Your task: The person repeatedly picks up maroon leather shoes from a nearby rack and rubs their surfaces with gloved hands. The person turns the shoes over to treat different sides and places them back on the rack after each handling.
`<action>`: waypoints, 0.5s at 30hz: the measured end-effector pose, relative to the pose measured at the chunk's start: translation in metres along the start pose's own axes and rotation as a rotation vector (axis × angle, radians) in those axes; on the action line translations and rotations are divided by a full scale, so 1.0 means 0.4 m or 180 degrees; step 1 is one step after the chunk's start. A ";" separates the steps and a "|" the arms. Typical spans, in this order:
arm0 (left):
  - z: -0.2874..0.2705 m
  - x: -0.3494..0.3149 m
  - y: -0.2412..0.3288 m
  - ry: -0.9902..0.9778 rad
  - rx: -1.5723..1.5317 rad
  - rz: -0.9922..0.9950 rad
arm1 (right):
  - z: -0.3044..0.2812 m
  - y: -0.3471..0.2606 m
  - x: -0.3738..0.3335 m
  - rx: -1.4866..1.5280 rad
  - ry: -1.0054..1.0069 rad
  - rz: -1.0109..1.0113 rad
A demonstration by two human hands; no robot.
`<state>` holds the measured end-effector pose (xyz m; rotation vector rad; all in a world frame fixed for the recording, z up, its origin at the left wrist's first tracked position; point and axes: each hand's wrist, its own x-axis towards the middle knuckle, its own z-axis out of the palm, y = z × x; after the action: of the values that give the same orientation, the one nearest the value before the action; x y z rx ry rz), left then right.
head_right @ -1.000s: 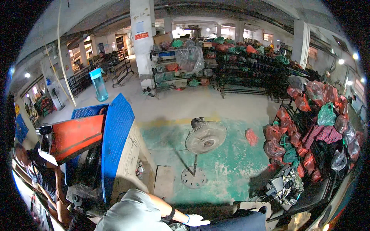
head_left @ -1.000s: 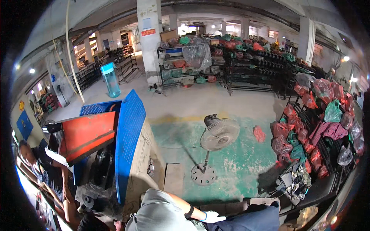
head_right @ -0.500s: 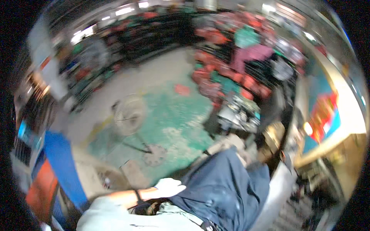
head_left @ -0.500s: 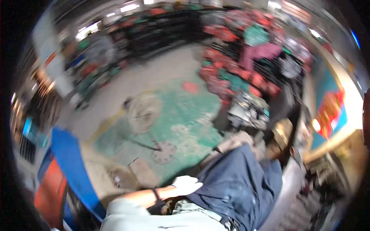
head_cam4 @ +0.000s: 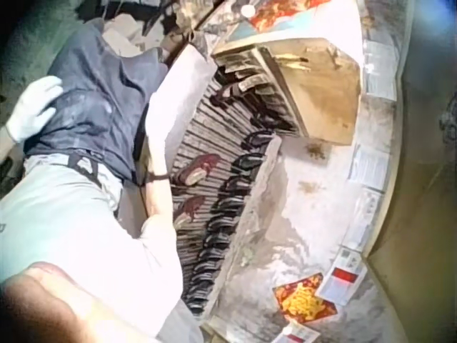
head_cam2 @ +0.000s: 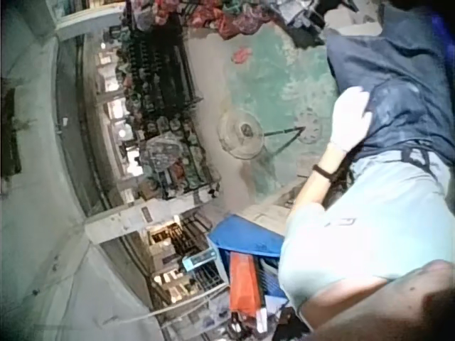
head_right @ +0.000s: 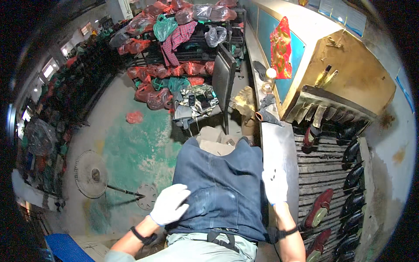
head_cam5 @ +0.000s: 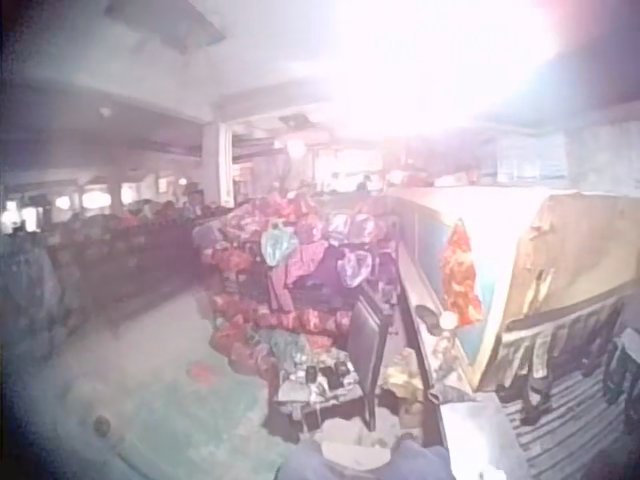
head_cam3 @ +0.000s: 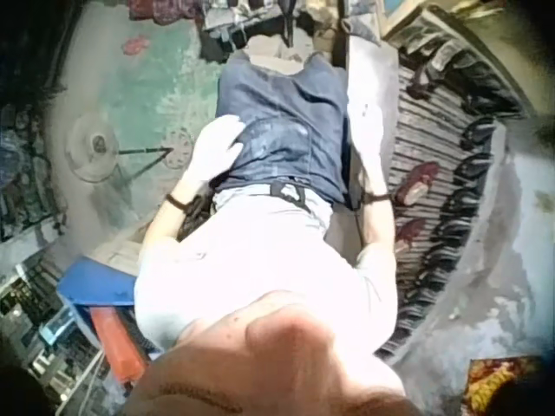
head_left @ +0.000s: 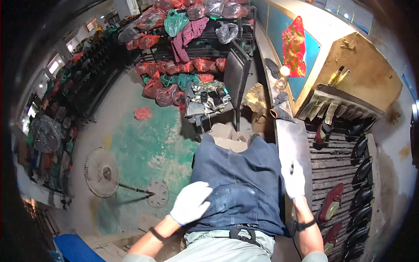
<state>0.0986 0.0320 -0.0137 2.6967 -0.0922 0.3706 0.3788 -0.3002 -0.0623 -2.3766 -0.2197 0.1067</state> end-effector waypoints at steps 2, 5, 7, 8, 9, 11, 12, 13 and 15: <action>0.042 0.101 0.044 -0.0238 -0.0521 0.0892 | 0.085 0.013 0.097 -0.0106 0.0320 -0.0462; 0.156 0.157 0.119 -0.0819 -0.0750 0.1677 | 0.177 -0.033 0.178 -0.0705 0.0366 -0.0820; 0.238 0.135 0.157 -0.1748 -0.0454 0.1946 | 0.204 -0.083 0.170 -0.0849 -0.0046 -0.0571; 0.261 0.123 0.187 -0.1897 -0.0287 0.2109 | 0.212 -0.074 0.166 -0.0719 0.0123 -0.0562; 0.270 0.117 0.188 -0.1994 -0.0335 0.2064 | 0.223 -0.061 0.159 -0.0586 0.0293 -0.0555; 0.286 0.098 0.187 -0.2095 -0.0444 0.2016 | 0.223 -0.053 0.131 -0.0363 0.0580 -0.0492; 0.300 0.085 0.181 -0.2099 -0.0507 0.2015 | 0.229 -0.047 0.126 -0.0299 0.0641 -0.0463; 0.311 0.071 0.178 -0.2104 -0.0567 0.2013 | 0.237 -0.042 0.124 -0.0234 0.0703 -0.0432; 0.320 0.064 0.182 -0.2141 -0.0722 0.2009 | 0.241 -0.020 0.131 -0.0056 0.0833 -0.0387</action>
<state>0.1459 -0.0870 -0.0906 2.3869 -1.1102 -0.3720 0.4157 -0.2199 -0.1276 -2.3589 -0.2390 -0.2630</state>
